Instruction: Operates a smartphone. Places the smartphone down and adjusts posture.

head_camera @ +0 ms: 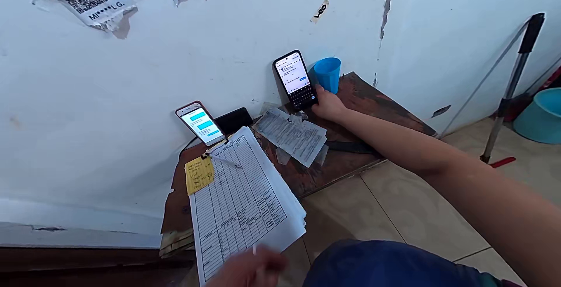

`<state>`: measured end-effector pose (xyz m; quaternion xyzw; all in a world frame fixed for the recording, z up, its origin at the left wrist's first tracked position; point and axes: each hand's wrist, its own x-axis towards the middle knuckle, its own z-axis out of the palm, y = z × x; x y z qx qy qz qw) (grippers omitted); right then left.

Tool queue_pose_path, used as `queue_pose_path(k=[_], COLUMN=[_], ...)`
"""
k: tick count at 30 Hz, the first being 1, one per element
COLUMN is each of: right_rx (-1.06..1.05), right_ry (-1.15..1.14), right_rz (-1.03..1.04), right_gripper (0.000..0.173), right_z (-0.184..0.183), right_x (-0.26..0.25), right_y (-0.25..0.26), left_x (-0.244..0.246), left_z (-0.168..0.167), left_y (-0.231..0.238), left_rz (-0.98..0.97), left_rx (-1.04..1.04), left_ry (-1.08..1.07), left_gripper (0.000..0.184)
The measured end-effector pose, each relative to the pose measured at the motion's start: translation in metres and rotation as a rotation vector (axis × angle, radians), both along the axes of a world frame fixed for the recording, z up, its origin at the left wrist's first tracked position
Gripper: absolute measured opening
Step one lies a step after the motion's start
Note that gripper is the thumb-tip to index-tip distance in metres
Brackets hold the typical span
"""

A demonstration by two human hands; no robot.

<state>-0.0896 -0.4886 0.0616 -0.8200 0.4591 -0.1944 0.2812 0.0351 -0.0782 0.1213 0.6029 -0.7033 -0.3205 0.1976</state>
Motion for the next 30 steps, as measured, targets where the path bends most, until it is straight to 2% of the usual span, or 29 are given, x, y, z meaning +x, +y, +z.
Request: queue_pose_path(k=[2, 4, 6, 8, 10, 12, 15, 18, 20, 24, 27, 30], right_rx=[0.023, 0.053, 0.06, 0.046, 0.047, 0.064, 0.099, 0.068, 0.138, 0.471, 0.607, 0.633], right_ry=[-0.128, -0.208, -0.25, -0.267, -0.267, -0.265, -0.288, -0.527, -0.716, -0.951, -1.03, -1.039], right_rz=[0.04, 0.07, 0.089, 0.108, 0.131, 0.146, 0.181, 0.273, 0.365, 0.537, 0.655, 0.638], right_gripper=[0.078, 0.081, 0.081, 0.082, 0.083, 0.086, 0.089, 0.089, 0.081, 0.056, 0.043, 0.04], right_z=[-0.015, -0.021, -0.026, -0.031, -0.03, -0.028, -0.023, -0.013, 0.005, 0.045, 0.04, 0.022], right_x=[0.005, 0.006, 0.005, 0.006, 0.005, 0.001, -0.002, -0.008, -0.017, -0.045, -0.083, -0.127], right_y=[-0.013, -0.022, -0.03, -0.034, -0.034, -0.03, -0.025, -0.021, -0.009, 0.026, 0.047, 0.068], left_x=[-0.001, -0.007, -0.005, 0.003, 0.011, 0.009, -0.002, -0.009, -0.014, -0.044, -0.085, -0.121], left_z=[0.017, 0.02, 0.01, -0.007, -0.021, -0.029, -0.031, -0.016, 0.001, 0.035, 0.042, 0.027], left_y=[-0.07, -0.15, -0.226, -0.288, -0.331, -0.354, -0.366, -0.355, -0.34, -0.295, -0.259, -0.236], left_rz=[0.131, 0.38, 0.623, 0.792, 0.821, 0.78, 0.71, 0.595, 0.545, 0.433, 0.409, 0.419], left_rx=[-0.136, -0.163, -0.159, -0.202, -0.223, -0.222, -0.261, -0.362, -0.413, -0.496, -0.461, -0.406], left_ry=[0.089, 0.239, 0.386, 0.525, 0.606, 0.697, 0.885, 0.936, 0.902, 0.896, 0.917, 0.876], left_gripper=[0.05, 0.045, 0.045, 0.053, 0.064, 0.072, 0.081, 0.081, 0.083, 0.077, 0.07, 0.059])
